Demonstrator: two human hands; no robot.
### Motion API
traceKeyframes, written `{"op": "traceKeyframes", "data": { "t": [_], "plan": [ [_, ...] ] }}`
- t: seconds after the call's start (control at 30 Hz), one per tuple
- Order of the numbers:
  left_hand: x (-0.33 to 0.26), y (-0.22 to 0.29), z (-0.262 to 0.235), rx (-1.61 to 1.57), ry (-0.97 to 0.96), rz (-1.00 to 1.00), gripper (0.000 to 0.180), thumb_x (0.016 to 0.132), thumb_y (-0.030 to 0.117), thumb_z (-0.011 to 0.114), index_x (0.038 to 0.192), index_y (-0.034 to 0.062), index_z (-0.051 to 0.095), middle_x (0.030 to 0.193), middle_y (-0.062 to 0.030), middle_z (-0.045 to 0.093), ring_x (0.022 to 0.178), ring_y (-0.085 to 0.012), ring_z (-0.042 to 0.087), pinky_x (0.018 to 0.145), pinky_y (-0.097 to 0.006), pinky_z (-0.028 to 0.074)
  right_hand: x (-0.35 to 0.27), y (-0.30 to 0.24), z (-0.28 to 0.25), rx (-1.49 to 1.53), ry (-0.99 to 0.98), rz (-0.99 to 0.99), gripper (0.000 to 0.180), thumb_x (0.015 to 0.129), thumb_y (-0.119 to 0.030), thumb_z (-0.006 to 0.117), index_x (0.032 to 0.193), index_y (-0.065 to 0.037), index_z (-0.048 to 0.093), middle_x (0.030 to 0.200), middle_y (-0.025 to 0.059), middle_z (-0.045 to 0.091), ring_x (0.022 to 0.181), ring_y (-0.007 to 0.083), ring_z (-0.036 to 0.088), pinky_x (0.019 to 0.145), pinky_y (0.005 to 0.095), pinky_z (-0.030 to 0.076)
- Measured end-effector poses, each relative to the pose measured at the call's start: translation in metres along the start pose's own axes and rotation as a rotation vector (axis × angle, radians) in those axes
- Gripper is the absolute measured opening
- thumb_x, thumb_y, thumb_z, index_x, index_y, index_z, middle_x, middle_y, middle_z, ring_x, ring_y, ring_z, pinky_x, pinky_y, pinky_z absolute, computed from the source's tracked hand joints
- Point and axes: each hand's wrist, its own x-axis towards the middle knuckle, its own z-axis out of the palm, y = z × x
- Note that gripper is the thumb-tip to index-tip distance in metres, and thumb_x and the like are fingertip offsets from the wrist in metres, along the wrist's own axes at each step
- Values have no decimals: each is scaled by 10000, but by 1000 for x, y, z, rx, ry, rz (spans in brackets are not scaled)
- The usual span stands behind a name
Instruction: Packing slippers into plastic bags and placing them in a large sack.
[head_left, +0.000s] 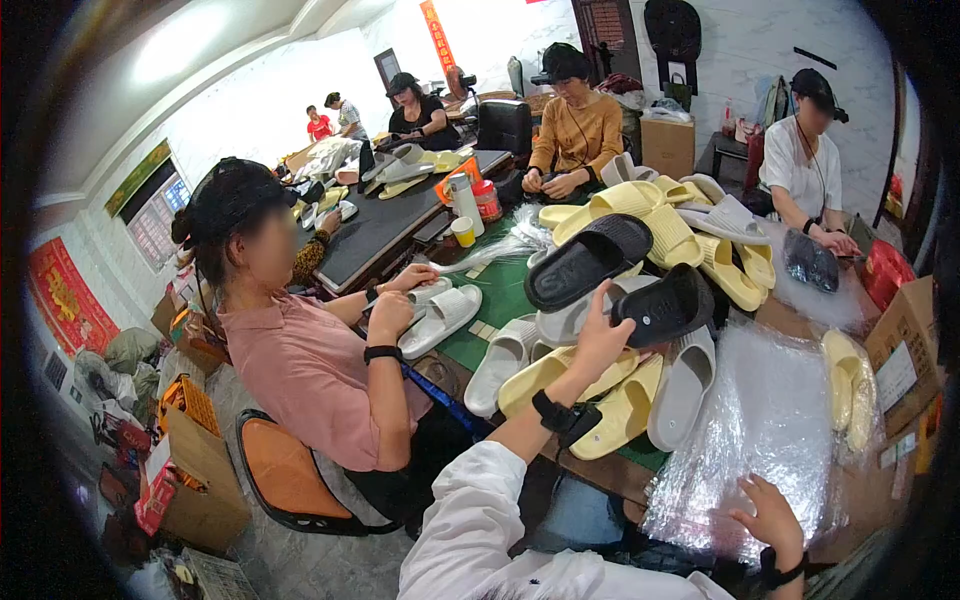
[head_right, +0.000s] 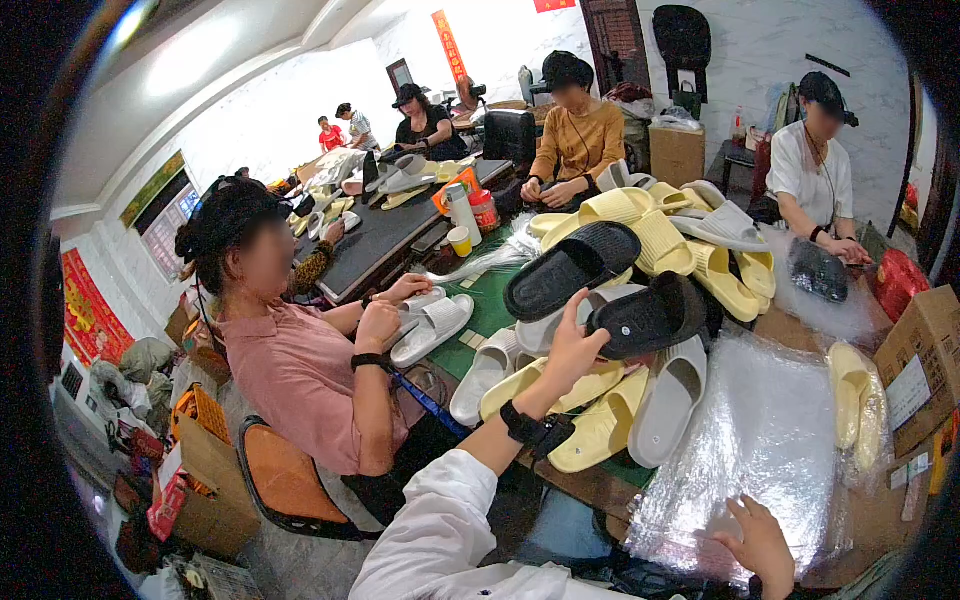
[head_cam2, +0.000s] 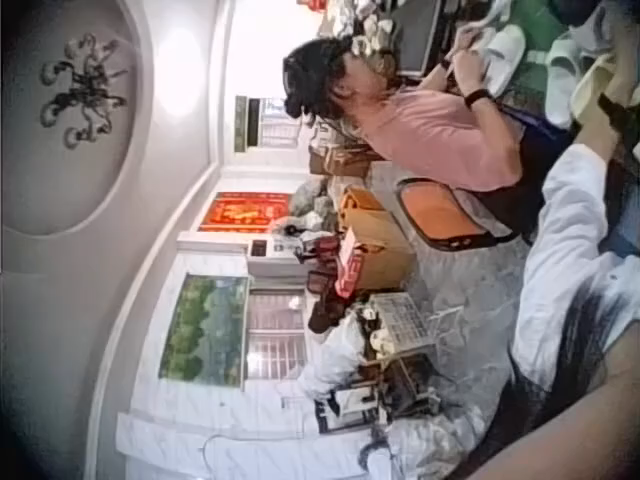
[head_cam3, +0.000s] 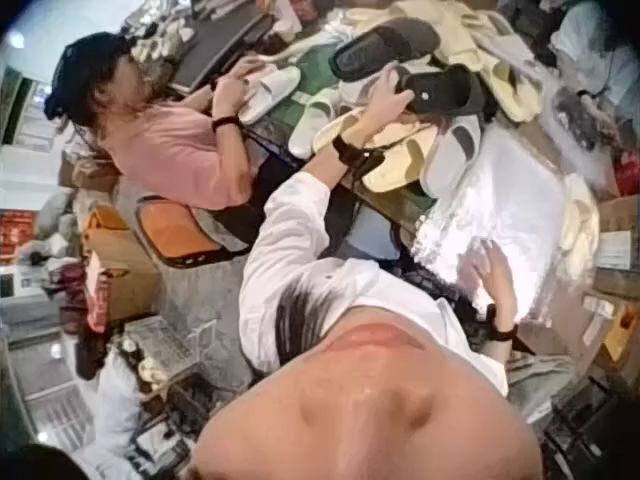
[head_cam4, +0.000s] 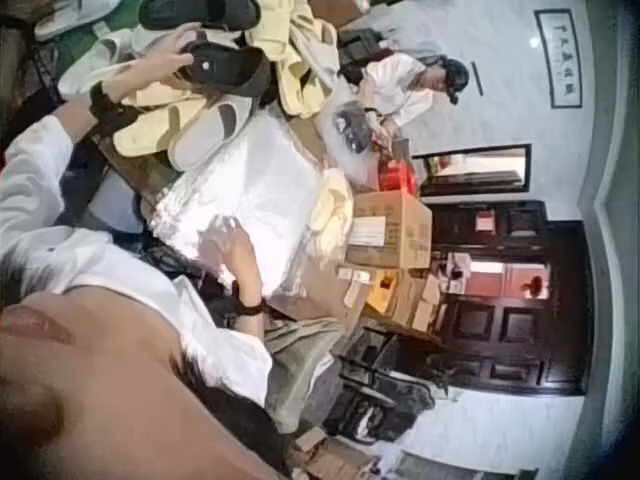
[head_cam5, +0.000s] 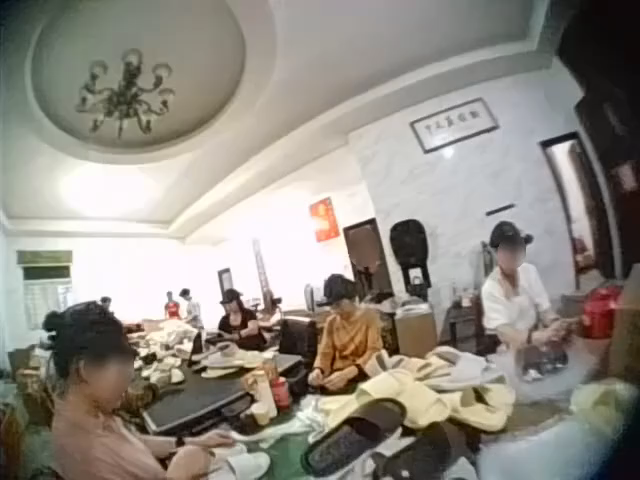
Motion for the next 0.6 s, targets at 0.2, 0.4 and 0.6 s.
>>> {"op": "traceKeyframes", "data": {
  "t": [0.2,0.4,0.6],
  "plan": [
    [-15,4,21,-94,28,110,729,726,-28,515,1416,102,319,1116,-154,569,918,-164,593,778,-250,477,8,-3,33,78,127,-44,675,791,-360,673,1364,-115,414,1360,251,389,1259,444,338,1031,486,312],
    [-85,33,72,-186,-126,402,579,748,-88,491,1312,22,417,1236,-84,486,1117,-143,483,944,-251,389,7,1,53,36,130,25,712,786,-361,677,1395,-153,373,1424,247,316,1315,443,274,1058,530,243],
    [-136,4,139,-459,-469,221,567,758,-120,467,1300,36,404,1280,-56,415,1180,-126,415,981,-245,358,7,2,52,89,153,15,697,793,-388,661,1391,-163,383,1416,249,327,1305,455,288,1044,553,256]
  ]
}}
